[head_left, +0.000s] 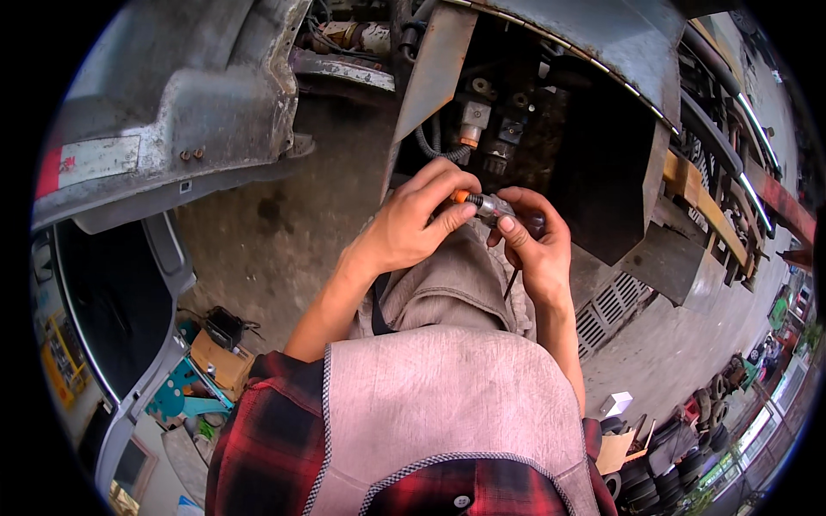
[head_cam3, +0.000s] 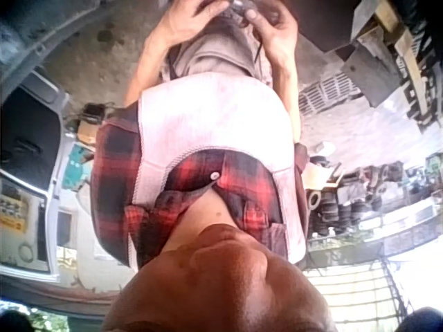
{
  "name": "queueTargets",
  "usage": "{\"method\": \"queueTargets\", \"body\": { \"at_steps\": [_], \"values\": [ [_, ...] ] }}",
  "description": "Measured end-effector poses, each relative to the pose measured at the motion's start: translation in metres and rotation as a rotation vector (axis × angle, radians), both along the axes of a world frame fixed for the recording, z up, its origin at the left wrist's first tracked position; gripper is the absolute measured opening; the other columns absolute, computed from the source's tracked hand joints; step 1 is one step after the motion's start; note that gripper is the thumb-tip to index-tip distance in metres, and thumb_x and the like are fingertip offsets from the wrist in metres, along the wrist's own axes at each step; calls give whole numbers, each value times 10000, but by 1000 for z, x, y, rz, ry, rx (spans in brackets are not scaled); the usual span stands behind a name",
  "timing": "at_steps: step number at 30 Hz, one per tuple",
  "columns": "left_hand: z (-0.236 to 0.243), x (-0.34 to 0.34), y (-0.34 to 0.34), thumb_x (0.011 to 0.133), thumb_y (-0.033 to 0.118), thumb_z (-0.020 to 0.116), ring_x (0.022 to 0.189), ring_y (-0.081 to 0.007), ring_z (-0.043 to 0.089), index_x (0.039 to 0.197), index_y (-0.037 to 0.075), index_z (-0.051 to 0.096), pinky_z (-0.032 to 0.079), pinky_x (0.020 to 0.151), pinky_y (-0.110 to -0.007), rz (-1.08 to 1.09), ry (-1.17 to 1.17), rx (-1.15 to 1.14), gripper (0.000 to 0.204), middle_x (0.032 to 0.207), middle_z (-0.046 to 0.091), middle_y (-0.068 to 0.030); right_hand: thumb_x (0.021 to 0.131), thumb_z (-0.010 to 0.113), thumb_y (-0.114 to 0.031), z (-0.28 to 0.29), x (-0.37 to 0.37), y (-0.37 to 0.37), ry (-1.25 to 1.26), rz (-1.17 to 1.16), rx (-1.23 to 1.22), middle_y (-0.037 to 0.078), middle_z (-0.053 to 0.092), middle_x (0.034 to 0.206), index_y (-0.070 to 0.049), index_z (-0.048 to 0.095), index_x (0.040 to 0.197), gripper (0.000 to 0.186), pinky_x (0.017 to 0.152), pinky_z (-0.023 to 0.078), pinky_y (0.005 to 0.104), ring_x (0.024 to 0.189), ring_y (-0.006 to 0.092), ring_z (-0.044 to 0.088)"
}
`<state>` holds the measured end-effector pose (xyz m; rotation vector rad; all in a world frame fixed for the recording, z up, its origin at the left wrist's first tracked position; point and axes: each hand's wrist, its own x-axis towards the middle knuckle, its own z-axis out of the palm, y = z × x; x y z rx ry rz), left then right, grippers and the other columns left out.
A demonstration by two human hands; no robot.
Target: The person reaches into a metal compartment on the back of a truck, disconnects an electrical connector, and uses a screwdriver to loosen components on a mechanical valve assembly.
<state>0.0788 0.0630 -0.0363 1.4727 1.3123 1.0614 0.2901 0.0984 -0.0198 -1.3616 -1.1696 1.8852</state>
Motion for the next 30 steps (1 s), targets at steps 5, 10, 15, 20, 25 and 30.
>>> {"method": "queueTargets", "body": {
  "at_steps": [5, 10, 15, 20, 25, 30],
  "values": [
    [1, -2, 1, 997, 199, 627, 912, -281, 626, 1097, 14, 605, 507, 807, -366, -15, 56, -14, 212, 1055, 579, -128, 913, 776, -169, -6, -1, 3, 97, -34, -22, 65, 697, 882, -6, 641, 1213, 367, 473, 372, 183, 671, 79, 626],
    [-1, -1, 4, 1002, 184, 591, 915, -331, 668, 1105, 8, 544, 528, 774, -427, -43, 94, -23, 210, 1085, 570, -140, 903, 787, -197, -11, 0, 6, 146, -51, -53, 65, 693, 886, 1, 641, 1213, 396, 464, 367, 184, 658, 80, 617],
    [-4, 0, 7, 1009, 168, 569, 884, -325, 660, 1106, -3, 520, 525, 765, -425, -53, 49, -3, 203, 1058, 559, -147, 897, 790, -210, -19, 2, 10, 199, -64, -76, 72, 693, 888, 9, 639, 1212, 412, 463, 377, 187, 658, 87, 614],
    [-12, 2, 8, 1041, 186, 559, 781, -159, 591, 1062, -8, 540, 481, 704, -301, -62, -153, -37, 196, 994, 537, -100, 886, 795, -218, -27, 5, 14, 299, -68, -133, 97, 692, 929, 14, 628, 1220, 440, 466, 388, 195, 675, 113, 629],
    [-9, 2, 9, 1038, 155, 557, 766, -140, 633, 1085, 1, 530, 504, 734, -293, -109, -400, -176, 162, 985, 547, -95, 890, 788, -209, -32, 8, 20, 367, -26, -174, 118, 690, 963, 12, 600, 1242, 456, 470, 394, 199, 694, 131, 644],
    [-13, 1, 6, 1031, 96, 561, 812, -137, 658, 1105, 3, 544, 514, 757, -285, -83, -510, -180, 121, 999, 564, -85, 899, 776, -198, -36, 6, 24, 429, 20, -168, 135, 690, 998, -1, 584, 1241, 440, 465, 390, 190, 706, 137, 651]
  ]
}}
